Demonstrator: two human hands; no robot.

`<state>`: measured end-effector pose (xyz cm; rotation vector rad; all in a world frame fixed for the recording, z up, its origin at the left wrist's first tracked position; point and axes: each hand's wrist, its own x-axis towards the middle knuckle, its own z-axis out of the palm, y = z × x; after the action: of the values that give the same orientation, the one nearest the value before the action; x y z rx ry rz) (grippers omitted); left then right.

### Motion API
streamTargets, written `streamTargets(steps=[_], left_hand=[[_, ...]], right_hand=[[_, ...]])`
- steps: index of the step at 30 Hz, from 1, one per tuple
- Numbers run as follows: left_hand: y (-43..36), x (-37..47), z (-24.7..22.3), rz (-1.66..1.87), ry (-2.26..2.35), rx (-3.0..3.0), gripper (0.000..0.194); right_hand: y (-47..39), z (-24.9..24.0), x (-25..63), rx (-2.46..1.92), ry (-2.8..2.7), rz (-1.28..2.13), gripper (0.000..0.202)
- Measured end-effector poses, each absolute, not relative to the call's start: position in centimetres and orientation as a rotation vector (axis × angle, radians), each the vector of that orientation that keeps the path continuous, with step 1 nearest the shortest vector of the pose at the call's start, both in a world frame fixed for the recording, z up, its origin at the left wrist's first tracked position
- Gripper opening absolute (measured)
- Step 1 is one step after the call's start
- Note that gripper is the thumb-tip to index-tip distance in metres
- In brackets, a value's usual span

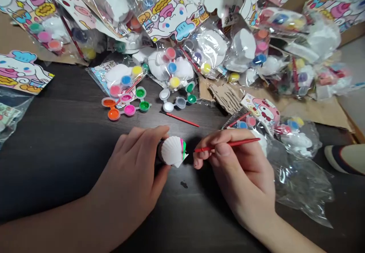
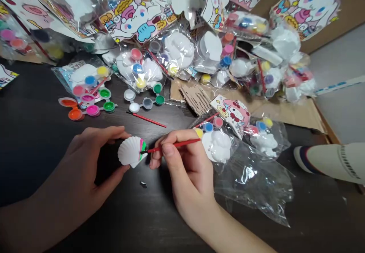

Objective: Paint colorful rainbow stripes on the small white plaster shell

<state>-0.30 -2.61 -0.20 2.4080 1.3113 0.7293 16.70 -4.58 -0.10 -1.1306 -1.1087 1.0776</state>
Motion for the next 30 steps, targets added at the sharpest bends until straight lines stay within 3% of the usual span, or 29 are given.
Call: streamTargets(steps=[7,16,30], left_hand=[[-2.7,-0.32,-0.36,0.719,1.322,2.401,0.039],[-2.63,-0.24,-0.45,0.712,1.33,2.364,0.044],[-2.6,-0.22,-0.13,0.746,1.303,2.438,0.037]], right_hand=[[-5.1,0.14,16.92,-1.201,-1.293,0.898,0.012],[-5.11,-0.12,16.95,-1.233,-1.338,0.874,0.013],[-4.97,-0.13,16.9,-1.185,-1.389,0.846,0.011]])
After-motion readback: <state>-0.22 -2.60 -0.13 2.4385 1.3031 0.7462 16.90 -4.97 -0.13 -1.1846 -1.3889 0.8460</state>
